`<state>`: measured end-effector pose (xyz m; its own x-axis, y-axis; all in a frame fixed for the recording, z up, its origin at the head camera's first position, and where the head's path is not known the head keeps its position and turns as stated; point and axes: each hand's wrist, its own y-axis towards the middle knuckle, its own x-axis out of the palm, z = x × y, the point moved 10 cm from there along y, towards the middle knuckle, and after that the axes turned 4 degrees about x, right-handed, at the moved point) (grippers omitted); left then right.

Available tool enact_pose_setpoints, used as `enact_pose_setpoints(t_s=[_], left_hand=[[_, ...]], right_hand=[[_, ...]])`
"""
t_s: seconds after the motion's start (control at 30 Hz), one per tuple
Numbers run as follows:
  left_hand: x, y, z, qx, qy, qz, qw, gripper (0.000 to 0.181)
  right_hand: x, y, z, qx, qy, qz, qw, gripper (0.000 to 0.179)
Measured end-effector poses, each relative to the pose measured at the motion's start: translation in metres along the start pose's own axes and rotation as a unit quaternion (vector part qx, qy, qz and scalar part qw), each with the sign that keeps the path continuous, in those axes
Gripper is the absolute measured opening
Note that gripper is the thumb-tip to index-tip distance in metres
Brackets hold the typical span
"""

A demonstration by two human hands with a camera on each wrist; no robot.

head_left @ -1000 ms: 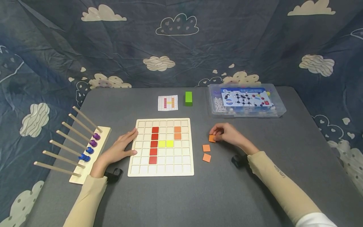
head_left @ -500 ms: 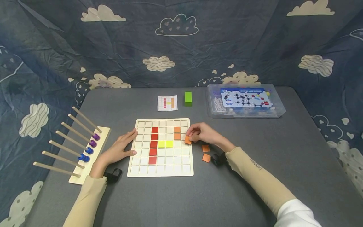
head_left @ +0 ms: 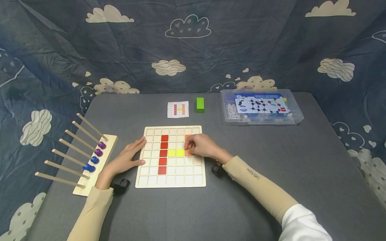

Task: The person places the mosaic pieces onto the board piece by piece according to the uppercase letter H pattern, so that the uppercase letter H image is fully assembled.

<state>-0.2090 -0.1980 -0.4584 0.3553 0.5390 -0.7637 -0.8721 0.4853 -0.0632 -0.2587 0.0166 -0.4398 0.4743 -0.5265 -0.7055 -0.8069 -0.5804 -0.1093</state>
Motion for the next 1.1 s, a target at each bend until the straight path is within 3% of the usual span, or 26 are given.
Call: enact_pose_setpoints(t_s=[0.13,0.23,0.47,0.83,1.1], left_hand=[[-0.001,0.0,0.0,0.0,-0.001,-0.002,1.0,0.079],[-0.001,0.0,0.001,0.001,0.0,-0.003,1.0,0.079],[-0.001,0.0,0.002,0.002,-0.001,-0.003,1.0,0.078],[-0.001,0.0,0.003,0.007,0.002,-0.004,1.0,0.078],[-0.001,0.0,0.004,0.008,0.001,-0.004,1.0,0.078]], right_hand=[[-0.002,-0.001,0.007,0.01,0.041,-0.003,0.9991,0.012],[-0.009,-0.005,0.018,0.021,0.103,-0.009,0.9944,0.009],[-0.026,-0.022,0.048,0.052,0.241,-0.032,0.9687,0.017],[-0.054,-0.056,0.088,0.087,0.289,-0.016,0.9534,0.026],[-0.063,-0.075,0.105,0.095,0.283,-0.004,0.9542,0.028]])
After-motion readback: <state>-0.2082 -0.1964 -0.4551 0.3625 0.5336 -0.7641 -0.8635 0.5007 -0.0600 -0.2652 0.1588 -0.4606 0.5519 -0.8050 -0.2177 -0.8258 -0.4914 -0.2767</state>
